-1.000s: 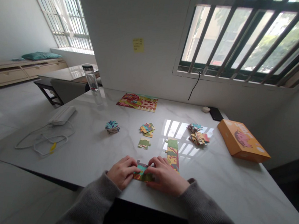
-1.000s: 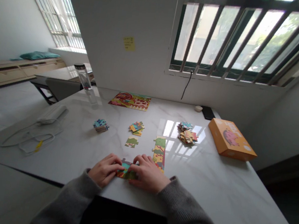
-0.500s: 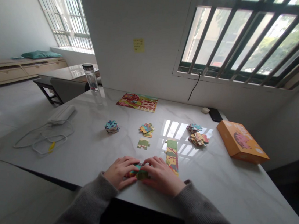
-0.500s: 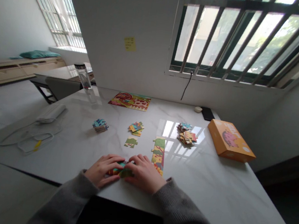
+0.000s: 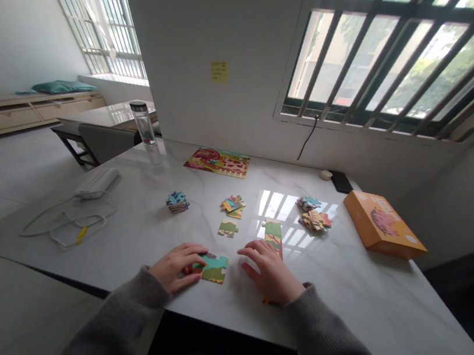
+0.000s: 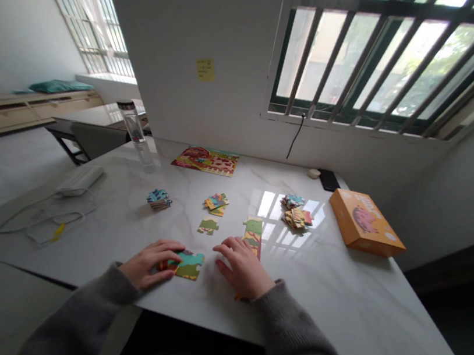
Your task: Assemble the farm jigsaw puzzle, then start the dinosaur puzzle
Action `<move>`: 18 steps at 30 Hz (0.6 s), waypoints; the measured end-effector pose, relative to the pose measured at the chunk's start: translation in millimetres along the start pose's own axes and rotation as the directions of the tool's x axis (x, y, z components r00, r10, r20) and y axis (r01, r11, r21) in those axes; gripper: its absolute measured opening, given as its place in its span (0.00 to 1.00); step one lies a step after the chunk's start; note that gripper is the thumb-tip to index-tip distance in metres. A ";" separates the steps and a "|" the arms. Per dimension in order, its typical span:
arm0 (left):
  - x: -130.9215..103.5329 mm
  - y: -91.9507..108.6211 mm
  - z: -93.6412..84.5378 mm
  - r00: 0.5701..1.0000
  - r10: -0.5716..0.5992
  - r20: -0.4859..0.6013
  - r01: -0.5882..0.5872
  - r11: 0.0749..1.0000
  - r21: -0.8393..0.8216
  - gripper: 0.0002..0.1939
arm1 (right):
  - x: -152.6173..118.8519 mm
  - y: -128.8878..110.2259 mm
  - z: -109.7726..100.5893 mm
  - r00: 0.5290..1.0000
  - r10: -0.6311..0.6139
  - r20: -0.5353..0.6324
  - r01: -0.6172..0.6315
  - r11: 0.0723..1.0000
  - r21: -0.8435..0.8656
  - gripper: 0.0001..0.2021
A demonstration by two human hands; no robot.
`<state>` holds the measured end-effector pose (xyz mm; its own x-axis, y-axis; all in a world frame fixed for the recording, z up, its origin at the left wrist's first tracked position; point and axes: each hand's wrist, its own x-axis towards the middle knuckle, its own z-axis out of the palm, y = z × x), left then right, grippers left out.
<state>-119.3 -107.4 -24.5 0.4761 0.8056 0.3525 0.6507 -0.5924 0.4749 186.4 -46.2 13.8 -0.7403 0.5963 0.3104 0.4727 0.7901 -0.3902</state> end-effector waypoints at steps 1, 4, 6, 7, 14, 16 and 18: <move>2.2 1.5 -1.7 1.000 -0.010 -0.004 0.010 1.000 0.014 0.13 | -0.2 0.6 -1.1 1.000 0.008 -0.001 -0.008 1.000 0.001 0.12; 13.4 -2.7 -7.5 0.998 -0.027 -0.050 0.029 0.999 0.038 0.14 | -0.5 3.1 -3.4 1.000 0.022 -0.011 -0.022 1.000 0.003 0.12; 25.5 -12.5 -11.1 0.997 -0.024 -0.074 0.026 0.999 0.036 0.12 | -0.5 4.8 -3.7 0.999 0.028 -0.023 -0.028 1.000 -0.001 0.12; 33.2 -18.4 -12.7 0.998 -0.018 -0.059 0.020 0.999 0.033 0.12 | -0.4 5.6 -3.4 0.999 0.029 -0.029 -0.029 1.000 -0.006 0.12; 104.4 -42.3 -16.2 0.988 -0.154 0.008 0.149 0.966 0.212 0.10 | 0.2 7.0 -1.2 0.999 0.030 -0.038 -0.031 0.999 -0.014 0.12; 124.5 -43.2 -13.4 0.962 -0.270 -0.042 0.267 0.899 0.346 0.12 | 0.3 7.0 -0.6 0.999 0.033 -0.029 -0.033 0.999 -0.003 0.11; 141.4 -44.3 -9.4 0.934 -0.347 -0.081 0.349 0.846 0.402 0.12 | 0.3 7.1 0.0 0.999 0.039 -0.022 -0.039 0.999 0.006 0.11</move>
<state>-86.3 32.8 11.8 0.1711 0.9582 0.2294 0.9549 -0.2187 0.2009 189.5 -40.4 11.2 -0.7110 0.6293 0.3137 0.4980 0.7657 -0.4072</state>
